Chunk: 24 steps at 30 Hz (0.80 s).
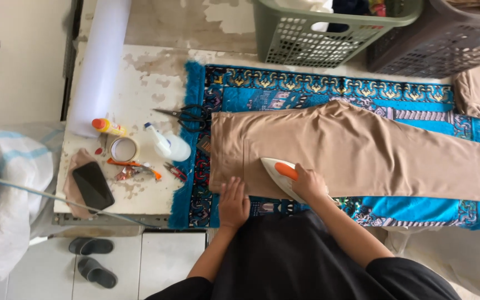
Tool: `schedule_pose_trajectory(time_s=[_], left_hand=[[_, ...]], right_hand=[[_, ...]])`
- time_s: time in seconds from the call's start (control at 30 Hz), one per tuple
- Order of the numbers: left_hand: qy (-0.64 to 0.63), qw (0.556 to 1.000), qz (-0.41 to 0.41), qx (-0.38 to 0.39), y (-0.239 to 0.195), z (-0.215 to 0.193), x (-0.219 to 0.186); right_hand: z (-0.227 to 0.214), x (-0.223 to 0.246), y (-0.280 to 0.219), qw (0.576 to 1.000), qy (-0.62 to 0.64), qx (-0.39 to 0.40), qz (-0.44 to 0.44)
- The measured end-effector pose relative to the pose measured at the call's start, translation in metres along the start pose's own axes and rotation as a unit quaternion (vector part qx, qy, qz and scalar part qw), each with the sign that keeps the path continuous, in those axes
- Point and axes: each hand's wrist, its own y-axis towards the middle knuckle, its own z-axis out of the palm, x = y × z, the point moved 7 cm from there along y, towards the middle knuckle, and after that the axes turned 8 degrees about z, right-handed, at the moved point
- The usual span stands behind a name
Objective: The person irons a pair of beige trousers laid flat on a patterned mat. They smooth the fabric with one hand while moving the iron with the other, then fold the trousers in half and iron the folded edge.
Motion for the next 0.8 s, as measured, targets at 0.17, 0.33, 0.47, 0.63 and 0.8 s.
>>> schedule_pose_trajectory(time_s=[0.17, 0.33, 0.47, 0.63, 0.8], left_hand=[[-0.036, 0.982, 0.041, 0.180, 0.028, 0.036, -0.036], [0.022, 0.978, 0.056, 0.197, 0.023, 0.047, -0.031], [0.014, 0.971, 0.045, 0.233, 0.020, 0.055, -0.028], [-0.004, 0.936, 0.004, 0.351, 0.016, 0.070, -0.020], [0.002, 0.918, -0.016, 0.395, 0.010, 0.081, -0.014]], right_hand=[[-0.039, 0.004, 0.029, 0.996, 0.066, -0.036, 0.043], [-0.076, -0.085, 0.058, 0.980, 0.095, -0.070, 0.159], [-0.060, -0.217, 0.107, 0.949, 0.124, -0.121, 0.262], [-0.084, -0.297, 0.096, 0.910, 0.186, -0.104, 0.355], [-0.169, -0.219, 0.022, 0.897, 0.382, -0.057, 0.214]])
